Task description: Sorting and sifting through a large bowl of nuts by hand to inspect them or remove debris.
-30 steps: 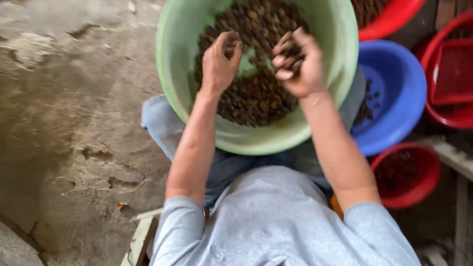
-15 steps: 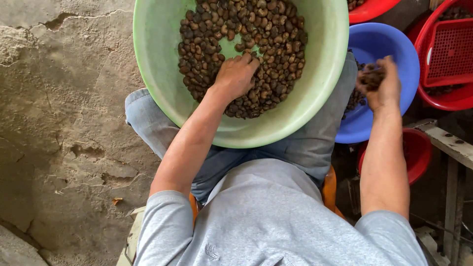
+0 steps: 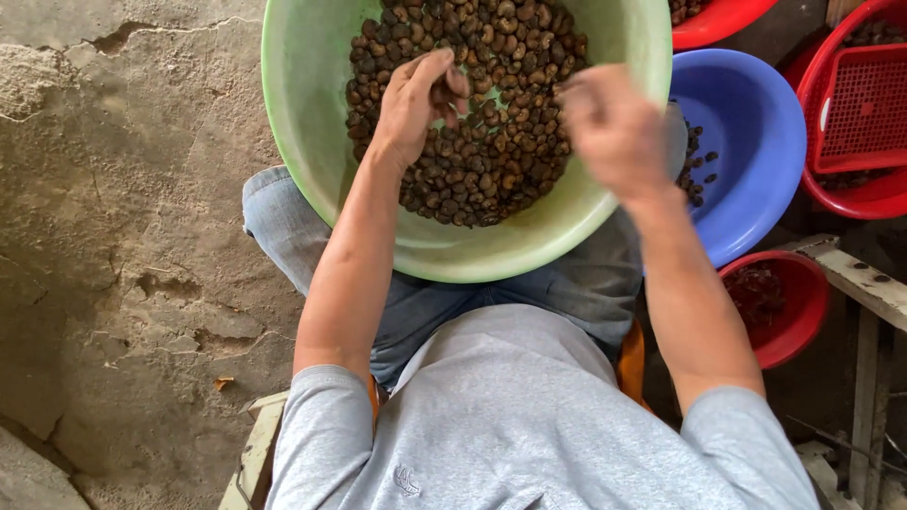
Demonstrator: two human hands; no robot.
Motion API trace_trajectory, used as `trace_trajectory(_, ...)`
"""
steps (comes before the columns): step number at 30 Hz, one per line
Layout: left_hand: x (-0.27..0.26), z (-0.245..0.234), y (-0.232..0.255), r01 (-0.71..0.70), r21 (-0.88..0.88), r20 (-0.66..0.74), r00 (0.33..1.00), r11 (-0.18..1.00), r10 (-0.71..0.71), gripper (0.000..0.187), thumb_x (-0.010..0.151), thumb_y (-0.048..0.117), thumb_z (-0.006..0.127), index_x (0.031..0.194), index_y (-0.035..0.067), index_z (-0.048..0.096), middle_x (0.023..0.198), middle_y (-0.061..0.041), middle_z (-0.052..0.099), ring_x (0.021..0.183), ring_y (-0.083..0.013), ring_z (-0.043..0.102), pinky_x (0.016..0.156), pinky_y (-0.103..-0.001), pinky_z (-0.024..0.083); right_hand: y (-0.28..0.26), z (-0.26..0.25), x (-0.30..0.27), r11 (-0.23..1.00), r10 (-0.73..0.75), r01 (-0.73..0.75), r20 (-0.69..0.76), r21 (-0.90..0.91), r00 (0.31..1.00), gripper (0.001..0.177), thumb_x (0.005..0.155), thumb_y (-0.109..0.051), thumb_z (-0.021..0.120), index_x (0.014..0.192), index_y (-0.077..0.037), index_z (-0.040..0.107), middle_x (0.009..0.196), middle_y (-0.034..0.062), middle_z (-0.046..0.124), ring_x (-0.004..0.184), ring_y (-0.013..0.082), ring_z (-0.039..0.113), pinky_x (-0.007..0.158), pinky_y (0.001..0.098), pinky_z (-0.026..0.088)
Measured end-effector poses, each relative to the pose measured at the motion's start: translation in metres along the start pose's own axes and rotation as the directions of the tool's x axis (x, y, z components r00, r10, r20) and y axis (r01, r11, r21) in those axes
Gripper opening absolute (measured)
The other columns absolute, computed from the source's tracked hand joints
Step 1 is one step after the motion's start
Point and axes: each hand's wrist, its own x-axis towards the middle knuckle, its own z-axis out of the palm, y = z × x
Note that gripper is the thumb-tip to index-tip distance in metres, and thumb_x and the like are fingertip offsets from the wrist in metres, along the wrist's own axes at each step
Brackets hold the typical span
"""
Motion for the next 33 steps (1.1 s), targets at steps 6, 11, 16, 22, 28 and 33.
trace_trajectory(6,0.010,-0.014,-0.032,-0.108,0.646,-0.051,0.982,0.756,0.183,0.056,0.096,0.031,0.066,0.132,-0.011,0.060,0.125,-0.027,0.072,0.109,-0.0316,0.076,0.090,-0.034,0.065,-0.010,0.088,0.007,0.905,0.185,0.142,0.672,-0.401,0.717,0.042,0.097,-0.015,0.068,0.135,-0.005,0.052,0.088,0.0146,0.067,0.051,0.0246,0.061,0.043,0.0331,0.055)
trace_trajectory(11,0.007,-0.021,-0.056,-0.052,0.980,0.023,0.988,0.190,0.153,0.017,0.088,0.013,0.070,0.104,0.009,0.071,0.088,-0.014,0.074,0.075,-0.0371,0.069,0.067,-0.049,0.054,-0.011,0.086,0.008,0.960,0.209,-0.057,0.568,-0.274,0.796,0.024,0.092,-0.015,0.065,0.111,-0.002,0.061,0.094,0.0181,0.071,0.076,0.0396,0.070,0.066,0.0497,0.055)
trace_trajectory(16,0.011,-0.020,-0.070,-0.023,0.998,0.020,0.999,-0.064,-0.048,0.027,0.086,0.007,0.068,0.113,0.008,0.066,0.103,-0.017,0.069,0.088,-0.0415,0.069,0.073,-0.055,0.056,-0.012,0.047,0.027,0.632,0.422,-0.743,0.706,0.220,0.568,0.032,0.093,-0.012,0.055,0.123,-0.001,0.056,0.089,0.0080,0.062,0.072,0.0183,0.065,0.067,0.0320,0.060)
trace_trajectory(22,0.019,-0.018,-0.087,-0.068,0.990,0.070,0.997,-0.121,0.012,0.036,0.087,0.005,0.067,0.122,0.010,0.068,0.110,-0.017,0.066,0.081,-0.0407,0.070,0.071,-0.051,0.058,0.005,0.036,0.033,-0.053,0.399,-0.567,0.538,0.822,0.742,0.023,0.101,-0.030,0.057,0.100,-0.008,0.065,0.086,0.0056,0.066,0.074,0.0154,0.066,0.070,0.0329,0.065)
trace_trajectory(28,0.024,-0.026,-0.078,-0.073,0.988,0.063,0.995,-0.136,-0.075,0.040,0.095,0.018,0.065,0.132,0.002,0.064,0.124,-0.025,0.066,0.102,-0.0497,0.073,0.087,-0.064,0.059,0.041,0.113,0.027,0.900,0.435,-0.398,0.442,-0.179,0.785,0.045,0.103,-0.040,0.064,0.127,-0.002,0.069,0.106,0.0298,0.074,0.102,0.0513,0.070,0.088,0.0659,0.055)
trace_trajectory(33,-0.002,-0.006,-0.030,-0.006,0.904,0.041,0.996,0.428,-0.073,0.060,0.094,0.020,0.065,0.146,-0.005,0.050,0.141,-0.031,0.057,0.117,-0.0553,0.065,0.100,-0.067,0.053,0.048,0.144,0.011,0.914,0.389,-0.227,0.569,-0.335,0.724,0.047,0.098,-0.022,0.062,0.139,0.001,0.060,0.119,0.0298,0.070,0.111,0.0546,0.067,0.103,0.0758,0.041)
